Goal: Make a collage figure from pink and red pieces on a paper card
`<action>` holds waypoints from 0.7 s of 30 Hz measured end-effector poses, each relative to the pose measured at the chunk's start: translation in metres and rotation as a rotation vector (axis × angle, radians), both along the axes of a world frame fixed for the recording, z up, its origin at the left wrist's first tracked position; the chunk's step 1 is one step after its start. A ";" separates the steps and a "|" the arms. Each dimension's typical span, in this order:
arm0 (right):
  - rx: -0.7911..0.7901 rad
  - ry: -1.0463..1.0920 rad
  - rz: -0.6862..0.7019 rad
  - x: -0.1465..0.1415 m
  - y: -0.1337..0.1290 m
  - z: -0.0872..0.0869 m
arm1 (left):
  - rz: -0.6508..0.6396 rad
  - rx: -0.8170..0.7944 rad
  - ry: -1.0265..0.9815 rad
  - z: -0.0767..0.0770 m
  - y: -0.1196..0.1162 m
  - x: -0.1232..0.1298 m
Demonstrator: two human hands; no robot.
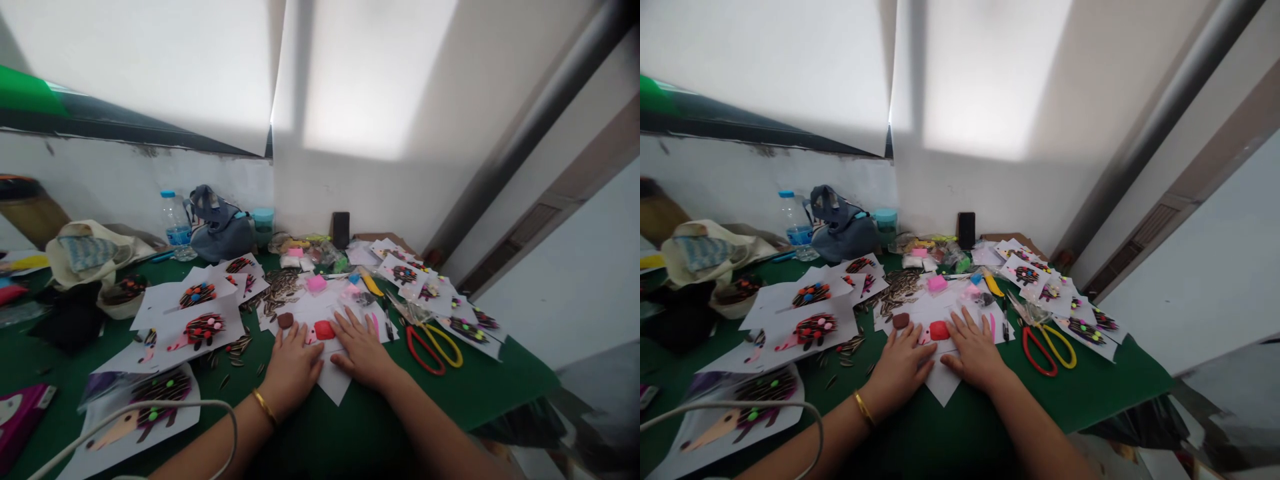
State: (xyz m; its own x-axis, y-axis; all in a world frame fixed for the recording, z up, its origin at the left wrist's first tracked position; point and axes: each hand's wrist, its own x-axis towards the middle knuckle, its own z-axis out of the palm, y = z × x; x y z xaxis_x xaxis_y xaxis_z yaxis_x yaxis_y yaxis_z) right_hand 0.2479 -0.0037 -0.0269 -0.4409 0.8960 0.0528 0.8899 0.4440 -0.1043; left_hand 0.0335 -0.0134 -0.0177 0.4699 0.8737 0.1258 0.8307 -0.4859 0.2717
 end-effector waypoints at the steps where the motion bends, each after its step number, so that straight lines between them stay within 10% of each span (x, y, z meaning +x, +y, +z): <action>1: -0.003 0.007 -0.001 0.000 0.001 0.000 | 0.001 -0.004 -0.001 0.000 0.000 0.000; 21: -0.010 0.072 -0.106 -0.004 0.009 -0.003 | 0.000 0.014 0.008 -0.002 0.000 -0.001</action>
State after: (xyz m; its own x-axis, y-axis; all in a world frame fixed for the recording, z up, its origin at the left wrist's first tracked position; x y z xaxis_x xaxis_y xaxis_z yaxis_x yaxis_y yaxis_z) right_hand 0.2439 0.0049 -0.0300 -0.3387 0.9382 0.0713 0.9220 0.3461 -0.1735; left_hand 0.0329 -0.0134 -0.0201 0.4710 0.8719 0.1339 0.8329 -0.4896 0.2580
